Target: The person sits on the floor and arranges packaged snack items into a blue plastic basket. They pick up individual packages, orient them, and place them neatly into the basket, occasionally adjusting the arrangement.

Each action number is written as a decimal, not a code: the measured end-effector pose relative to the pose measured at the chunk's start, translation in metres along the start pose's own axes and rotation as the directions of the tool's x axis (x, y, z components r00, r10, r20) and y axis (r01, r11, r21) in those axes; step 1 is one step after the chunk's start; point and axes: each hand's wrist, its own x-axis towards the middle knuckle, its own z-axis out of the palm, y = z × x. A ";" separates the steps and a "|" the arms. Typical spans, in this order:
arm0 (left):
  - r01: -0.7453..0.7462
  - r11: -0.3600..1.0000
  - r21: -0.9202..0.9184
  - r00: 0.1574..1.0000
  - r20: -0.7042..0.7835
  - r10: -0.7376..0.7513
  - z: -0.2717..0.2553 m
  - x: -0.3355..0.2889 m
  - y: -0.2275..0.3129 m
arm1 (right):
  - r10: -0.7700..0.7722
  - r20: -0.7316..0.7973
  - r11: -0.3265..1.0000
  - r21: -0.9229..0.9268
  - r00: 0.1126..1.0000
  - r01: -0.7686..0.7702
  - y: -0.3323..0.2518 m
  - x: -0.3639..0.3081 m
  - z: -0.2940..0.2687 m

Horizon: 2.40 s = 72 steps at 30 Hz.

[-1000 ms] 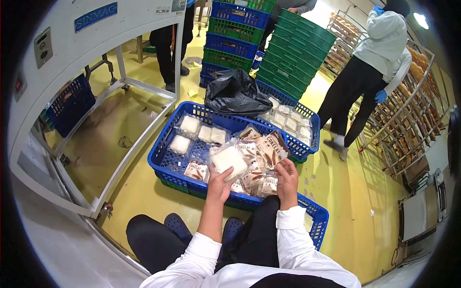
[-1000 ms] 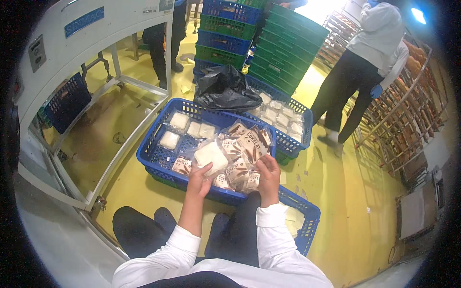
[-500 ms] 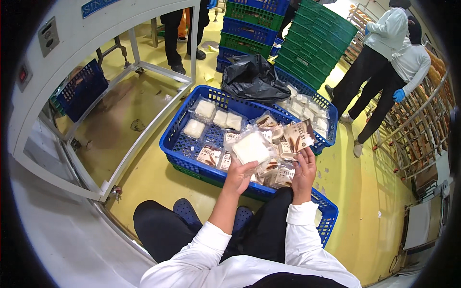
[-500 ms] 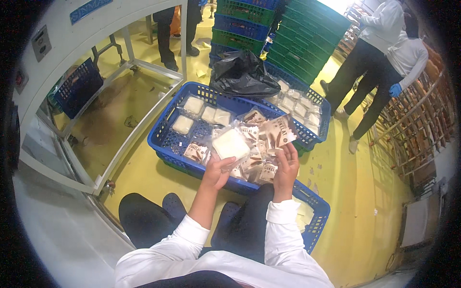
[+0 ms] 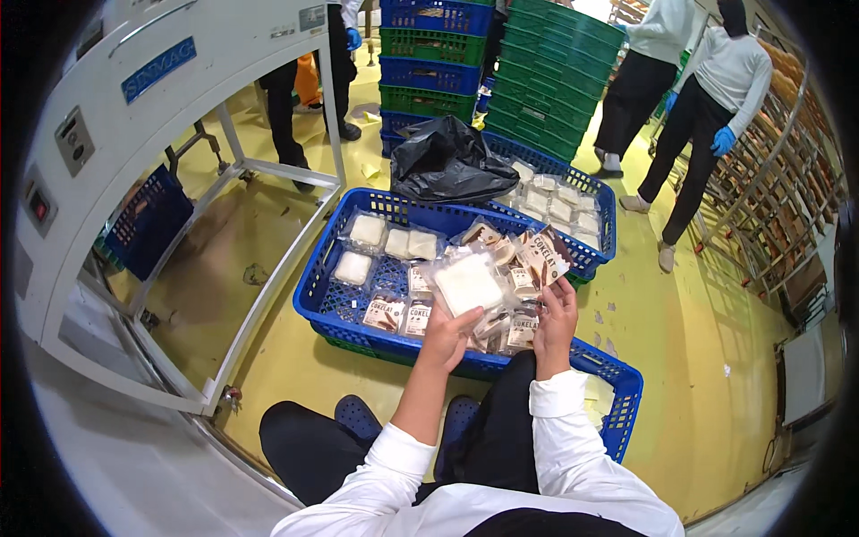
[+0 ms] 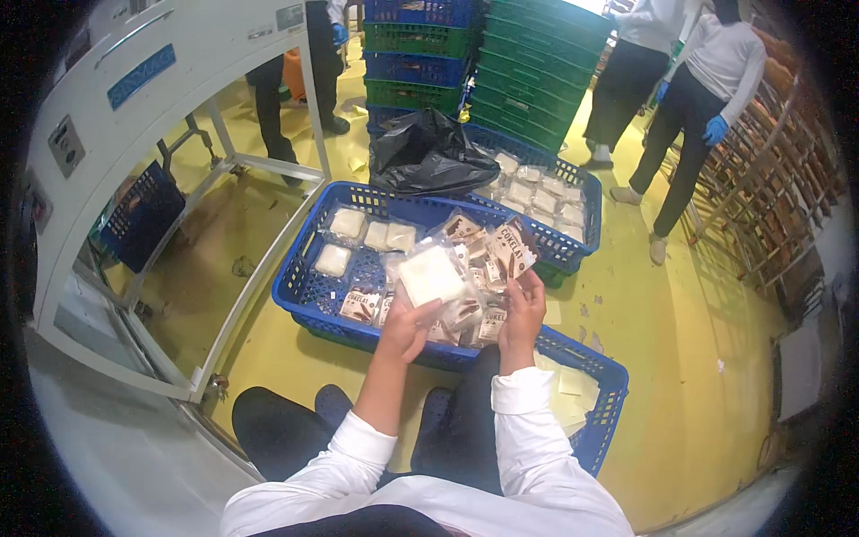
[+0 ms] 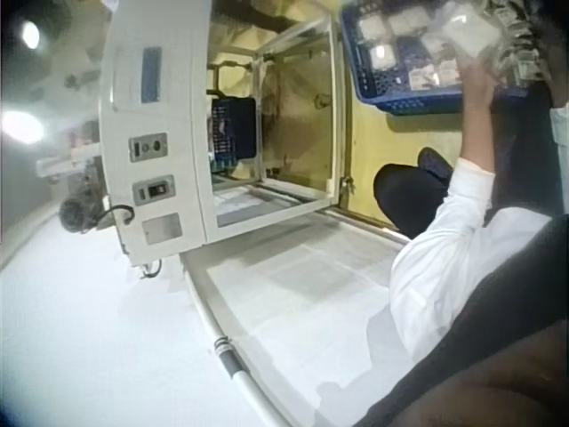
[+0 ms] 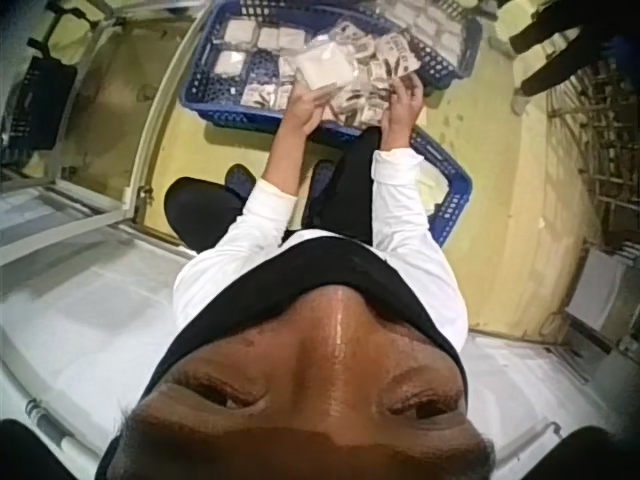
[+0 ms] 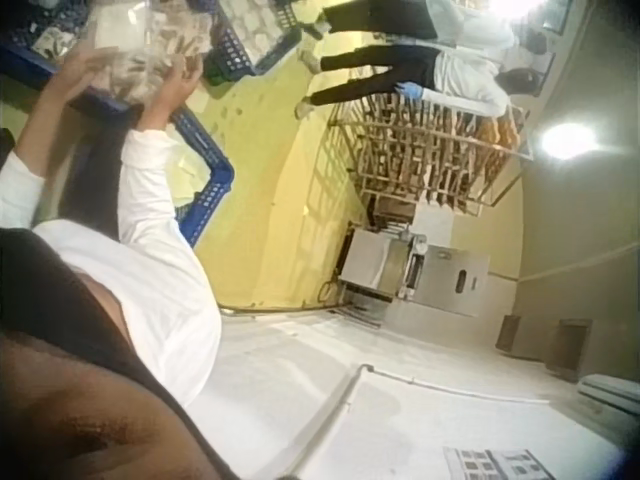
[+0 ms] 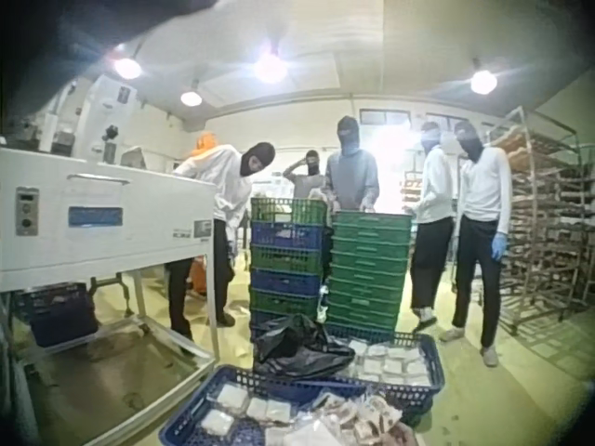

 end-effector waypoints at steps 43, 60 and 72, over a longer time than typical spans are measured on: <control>0.019 0.978 0.206 0.982 -0.190 0.021 -0.006 0.005 -0.042 | -0.156 0.459 0.988 0.056 0.875 0.146 -0.012 -0.042 0.053; 0.068 0.997 -0.024 0.990 -0.124 -0.070 -0.016 0.007 -0.016 | -0.209 0.294 0.962 -0.107 0.933 0.250 -0.045 -0.021 0.029; 0.157 0.961 -0.229 0.975 -0.119 -0.188 -0.035 0.015 -0.026 | -0.068 0.395 0.952 -0.250 0.916 0.178 -0.041 -0.022 0.026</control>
